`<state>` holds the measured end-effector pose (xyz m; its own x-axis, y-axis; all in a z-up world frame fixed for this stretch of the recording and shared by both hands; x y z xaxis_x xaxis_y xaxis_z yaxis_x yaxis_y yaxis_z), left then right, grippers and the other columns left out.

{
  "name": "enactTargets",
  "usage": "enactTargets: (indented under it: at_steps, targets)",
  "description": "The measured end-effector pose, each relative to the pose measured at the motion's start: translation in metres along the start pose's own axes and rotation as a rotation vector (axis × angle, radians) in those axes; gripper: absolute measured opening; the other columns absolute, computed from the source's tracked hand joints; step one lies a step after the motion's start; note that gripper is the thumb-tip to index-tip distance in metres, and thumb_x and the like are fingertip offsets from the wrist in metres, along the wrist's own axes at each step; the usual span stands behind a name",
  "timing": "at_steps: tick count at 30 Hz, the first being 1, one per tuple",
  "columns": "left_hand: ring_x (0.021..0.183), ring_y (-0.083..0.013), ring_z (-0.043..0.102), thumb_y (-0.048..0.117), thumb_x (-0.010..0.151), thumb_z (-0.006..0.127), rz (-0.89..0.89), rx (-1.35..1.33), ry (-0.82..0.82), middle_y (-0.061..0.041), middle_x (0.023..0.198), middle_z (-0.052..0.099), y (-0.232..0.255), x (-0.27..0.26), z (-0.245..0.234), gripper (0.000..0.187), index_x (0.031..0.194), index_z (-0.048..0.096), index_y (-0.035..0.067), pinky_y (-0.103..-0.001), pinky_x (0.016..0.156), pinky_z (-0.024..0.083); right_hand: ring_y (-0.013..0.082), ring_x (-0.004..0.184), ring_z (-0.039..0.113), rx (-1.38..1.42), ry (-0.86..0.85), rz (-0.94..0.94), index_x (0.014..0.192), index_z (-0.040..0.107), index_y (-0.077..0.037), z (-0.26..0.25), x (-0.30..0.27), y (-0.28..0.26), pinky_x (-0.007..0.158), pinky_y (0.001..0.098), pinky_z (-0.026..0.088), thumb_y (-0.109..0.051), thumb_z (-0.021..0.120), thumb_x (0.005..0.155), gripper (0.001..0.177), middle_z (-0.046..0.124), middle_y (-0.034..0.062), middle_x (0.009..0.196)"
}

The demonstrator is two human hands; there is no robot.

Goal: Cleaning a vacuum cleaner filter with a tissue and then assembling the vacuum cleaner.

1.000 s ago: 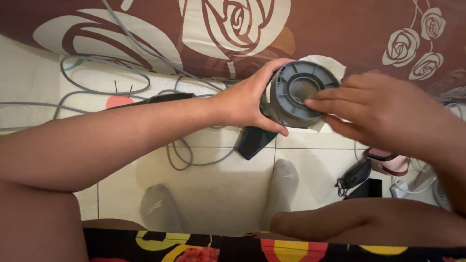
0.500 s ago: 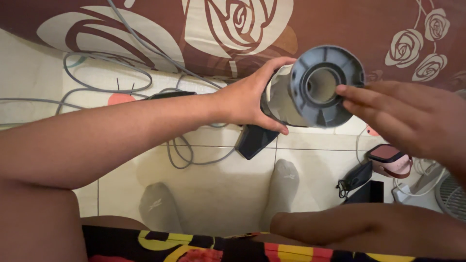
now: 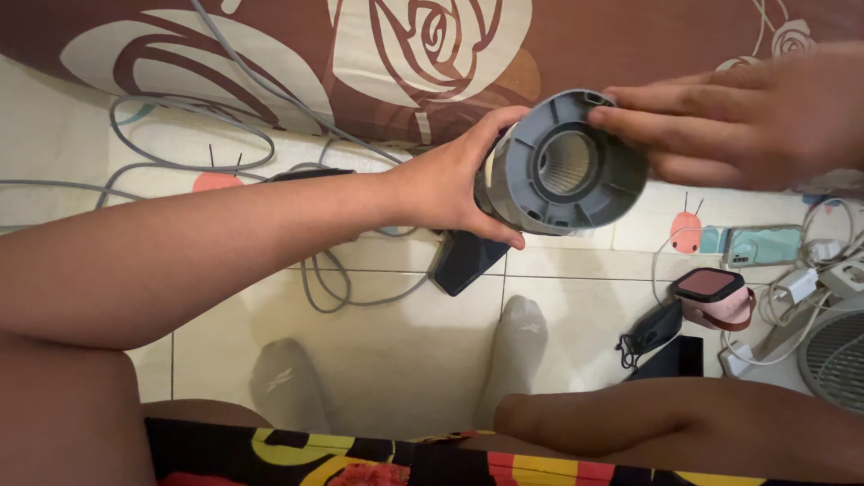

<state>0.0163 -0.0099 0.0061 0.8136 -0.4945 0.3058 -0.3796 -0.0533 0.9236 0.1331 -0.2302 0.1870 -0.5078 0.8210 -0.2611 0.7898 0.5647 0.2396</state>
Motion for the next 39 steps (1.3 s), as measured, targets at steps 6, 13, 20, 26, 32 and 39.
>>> enactTargets:
  at_steps: [6,13,20,26,32,39]
  targets:
    - [0.144,-0.0299,0.053,0.039,0.073,0.101,-0.025,-0.036,-0.012,-0.017,0.152,0.048,0.001,-0.002,-0.002,0.122,0.157,0.018,0.008,-0.04,0.119,0.046,0.0358,0.118,0.067,0.064,-0.022,-0.006,0.104,0.061,0.006,0.011,0.011,-0.002,0.088,0.0409,0.058,-0.01,0.061,0.081,0.027,0.057,0.0257,0.149]
    - [0.145,-0.0294,0.052,0.038,0.072,0.1,-0.018,-0.055,-0.011,-0.018,0.154,0.047,0.003,-0.002,-0.004,0.122,0.158,0.019,0.009,-0.04,0.119,0.045,0.0358,0.121,0.067,0.07,0.005,0.052,0.093,0.058,0.001,0.025,0.018,-0.018,0.101,0.0431,0.056,-0.006,0.062,0.079,0.017,0.06,0.0242,0.144]
    - [0.146,-0.0304,0.05,0.039,0.073,0.101,-0.023,-0.051,0.02,-0.019,0.156,0.044,-0.001,-0.004,-0.005,0.122,0.158,0.02,0.008,-0.04,0.12,0.044,0.0333,0.131,0.061,-0.042,-0.061,0.163,0.101,0.063,0.003,0.022,0.036,-0.031,0.112,0.0427,0.05,-0.012,0.061,0.077,0.028,0.061,0.0207,0.143]
    - [0.145,-0.0305,0.052,0.04,0.072,0.101,-0.018,-0.053,0.02,-0.018,0.156,0.045,-0.001,-0.004,-0.002,0.122,0.158,0.02,0.008,-0.04,0.12,0.044,0.0313,0.128,0.062,0.21,-0.042,0.402,0.12,0.065,0.0,0.002,0.06,-0.03,0.103,0.0436,0.053,-0.017,0.062,0.077,0.046,0.061,0.0147,0.138]
    - [0.142,-0.0307,0.054,0.04,0.07,0.101,-0.031,-0.043,0.017,-0.018,0.154,0.046,0.002,-0.003,-0.005,0.123,0.158,0.02,0.009,-0.04,0.118,0.046,0.0261,0.098,0.071,0.559,-0.17,0.758,0.125,0.067,-0.01,0.003,0.09,-0.038,0.069,0.0407,0.06,-0.031,0.072,0.082,0.049,0.068,0.0039,0.129]
    - [0.143,-0.0314,0.053,0.039,0.071,0.101,-0.003,-0.041,0.021,-0.018,0.155,0.045,0.0,-0.005,-0.007,0.124,0.159,0.019,0.009,-0.04,0.119,0.046,0.0246,0.08,0.073,0.608,-0.383,0.851,0.125,0.066,-0.017,0.003,0.102,-0.04,0.06,0.0409,0.059,-0.038,0.074,0.083,0.048,0.069,-0.0027,0.115]
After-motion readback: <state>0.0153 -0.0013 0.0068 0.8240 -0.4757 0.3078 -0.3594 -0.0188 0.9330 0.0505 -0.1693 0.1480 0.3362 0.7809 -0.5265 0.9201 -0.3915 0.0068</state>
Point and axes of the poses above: each hand's wrist, its own x-axis towards the middle knuckle, its own z-axis out of the palm, y = z × x, the point moved 2 cm from there along x, towards the middle knuckle
